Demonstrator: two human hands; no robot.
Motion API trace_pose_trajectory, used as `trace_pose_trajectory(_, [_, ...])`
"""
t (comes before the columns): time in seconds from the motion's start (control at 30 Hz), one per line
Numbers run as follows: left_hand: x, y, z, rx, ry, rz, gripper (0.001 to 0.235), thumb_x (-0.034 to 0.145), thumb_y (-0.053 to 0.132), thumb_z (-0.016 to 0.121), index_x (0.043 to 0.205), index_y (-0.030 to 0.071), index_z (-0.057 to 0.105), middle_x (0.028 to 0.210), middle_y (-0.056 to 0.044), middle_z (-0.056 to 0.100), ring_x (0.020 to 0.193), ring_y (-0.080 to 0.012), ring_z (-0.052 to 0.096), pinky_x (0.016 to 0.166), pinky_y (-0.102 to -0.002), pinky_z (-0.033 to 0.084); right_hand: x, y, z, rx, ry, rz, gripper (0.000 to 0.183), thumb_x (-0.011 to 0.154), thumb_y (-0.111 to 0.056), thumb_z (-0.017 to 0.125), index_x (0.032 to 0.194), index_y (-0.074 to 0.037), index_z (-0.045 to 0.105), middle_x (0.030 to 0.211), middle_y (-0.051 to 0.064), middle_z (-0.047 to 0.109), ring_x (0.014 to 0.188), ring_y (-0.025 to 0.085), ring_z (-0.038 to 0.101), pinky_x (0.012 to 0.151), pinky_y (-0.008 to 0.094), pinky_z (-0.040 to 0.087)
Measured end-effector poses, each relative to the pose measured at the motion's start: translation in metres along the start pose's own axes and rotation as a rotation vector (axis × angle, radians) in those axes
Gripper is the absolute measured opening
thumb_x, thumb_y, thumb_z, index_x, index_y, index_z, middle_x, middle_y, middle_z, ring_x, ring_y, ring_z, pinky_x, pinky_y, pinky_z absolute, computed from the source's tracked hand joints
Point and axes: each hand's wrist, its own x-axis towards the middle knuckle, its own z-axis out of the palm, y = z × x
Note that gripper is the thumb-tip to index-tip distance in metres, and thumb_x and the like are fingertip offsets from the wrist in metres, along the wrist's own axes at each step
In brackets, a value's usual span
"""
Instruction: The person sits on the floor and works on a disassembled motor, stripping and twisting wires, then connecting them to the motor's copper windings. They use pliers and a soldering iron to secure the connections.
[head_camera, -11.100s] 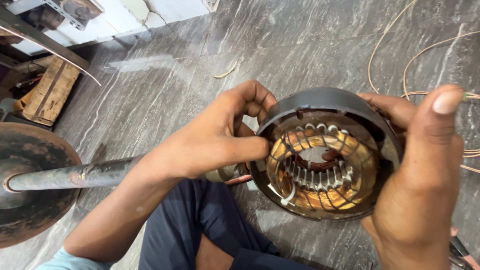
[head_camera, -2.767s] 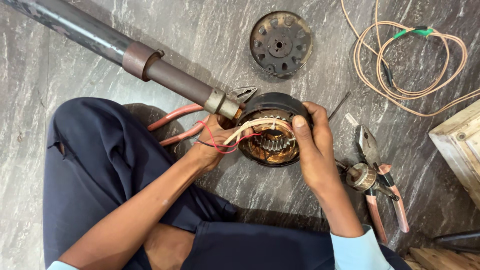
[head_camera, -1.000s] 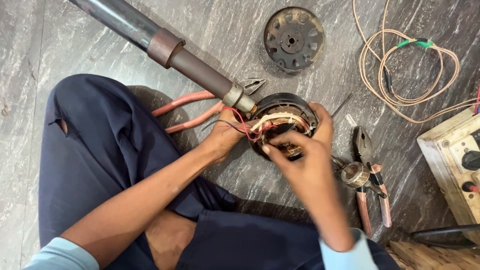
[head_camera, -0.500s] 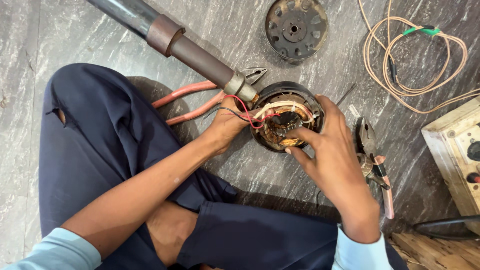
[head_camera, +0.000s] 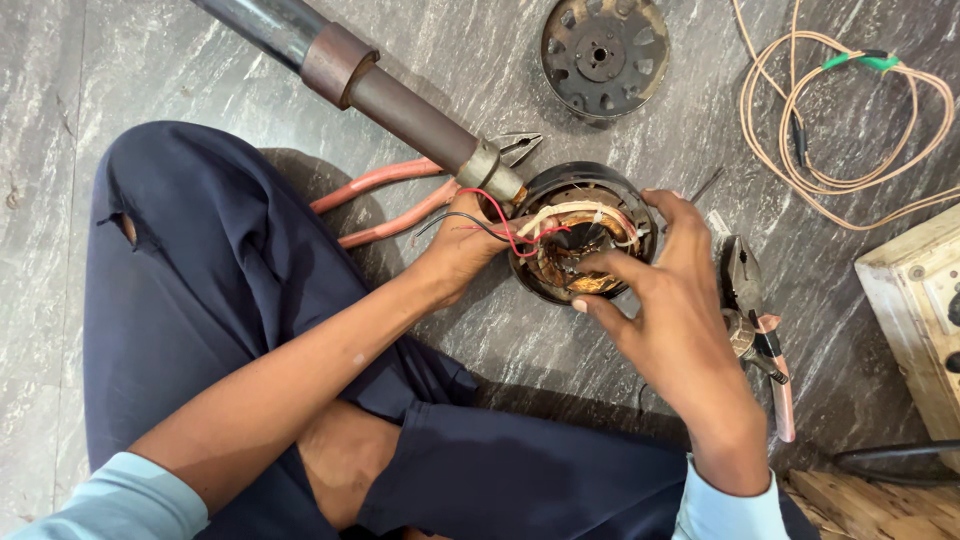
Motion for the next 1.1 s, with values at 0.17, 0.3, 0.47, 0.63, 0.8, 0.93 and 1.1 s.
trace_pose_trajectory(0.17, [0.001, -0.002, -0.001, -0.005, 0.005, -0.017, 0.045, 0.082, 0.026, 0.086, 0.113, -0.001, 0.068, 0.103, -0.004, 0.07, 0.093, -0.0096, 0.064, 0.082, -0.029, 0.054, 0.001, 0.001, 0.004, 0.021, -0.003, 0.033, 0.027, 0.069, -0.015, 0.089, 0.094, -0.012, 0.081, 0.152, 0.026, 0.035, 0.144, 0.046, 0.031, 0.118, 0.051, 0.03])
trace_pose_trajectory(0.3, [0.002, -0.006, -0.003, -0.018, 0.007, -0.011, 0.045, 0.081, 0.024, 0.087, 0.113, -0.002, 0.067, 0.105, -0.003, 0.069, 0.096, -0.0095, 0.063, 0.085, -0.028, 0.052, 0.002, 0.0, 0.005, 0.067, 0.022, 0.103, 0.024, 0.068, -0.015, 0.088, 0.091, -0.011, 0.08, 0.149, 0.024, 0.037, 0.141, 0.046, 0.034, 0.116, 0.05, 0.032])
trace_pose_trajectory(0.47, [0.002, -0.013, -0.006, -0.005, 0.004, 0.026, 0.048, 0.082, 0.023, 0.086, 0.117, -0.002, 0.065, 0.11, -0.004, 0.068, 0.101, -0.0107, 0.063, 0.089, -0.029, 0.052, -0.002, -0.002, 0.001, 0.03, 0.05, 0.044, 0.016, 0.083, -0.011, 0.081, 0.099, -0.009, 0.079, 0.149, 0.025, 0.042, 0.142, 0.045, 0.041, 0.117, 0.048, 0.036])
trace_pose_trajectory(0.63, [0.002, -0.019, -0.007, -0.035, 0.02, 0.022, 0.051, 0.083, 0.024, 0.086, 0.122, 0.0, 0.062, 0.112, -0.004, 0.068, 0.104, -0.0126, 0.062, 0.092, -0.031, 0.052, 0.0, -0.001, -0.001, -0.069, 0.013, 0.014, 0.023, 0.078, -0.01, 0.081, 0.101, -0.01, 0.08, 0.145, 0.026, 0.042, 0.136, 0.047, 0.044, 0.112, 0.048, 0.04])
trace_pose_trajectory(0.8, [0.003, -0.02, -0.007, -0.037, 0.048, 0.062, 0.057, 0.08, 0.025, 0.086, 0.126, 0.005, 0.058, 0.117, -0.001, 0.066, 0.11, -0.0112, 0.061, 0.096, -0.029, 0.05, 0.006, -0.005, -0.003, -0.066, -0.023, 0.088, 0.022, 0.076, -0.013, 0.082, 0.098, -0.009, 0.078, 0.142, 0.026, 0.041, 0.132, 0.046, 0.046, 0.105, 0.048, 0.044])
trace_pose_trajectory(0.93, [0.003, -0.019, -0.006, 0.007, 0.054, 0.062, 0.053, 0.082, 0.023, 0.086, 0.123, 0.003, 0.06, 0.114, -0.002, 0.066, 0.106, -0.0106, 0.061, 0.092, -0.029, 0.051, 0.007, -0.011, -0.003, -0.083, 0.001, 0.113, 0.02, 0.077, -0.012, 0.083, 0.096, -0.01, 0.079, 0.138, 0.026, 0.041, 0.132, 0.047, 0.045, 0.105, 0.048, 0.044])
trace_pose_trajectory(1.1, [0.002, -0.011, -0.006, 0.009, 0.004, -0.053, 0.043, 0.085, 0.023, 0.085, 0.115, -0.002, 0.068, 0.104, -0.004, 0.069, 0.095, -0.011, 0.063, 0.083, -0.029, 0.054, 0.005, -0.012, 0.001, -0.105, 0.027, 0.093, 0.018, 0.077, -0.007, 0.081, 0.095, -0.007, 0.078, 0.136, 0.028, 0.04, 0.132, 0.049, 0.042, 0.104, 0.048, 0.044])
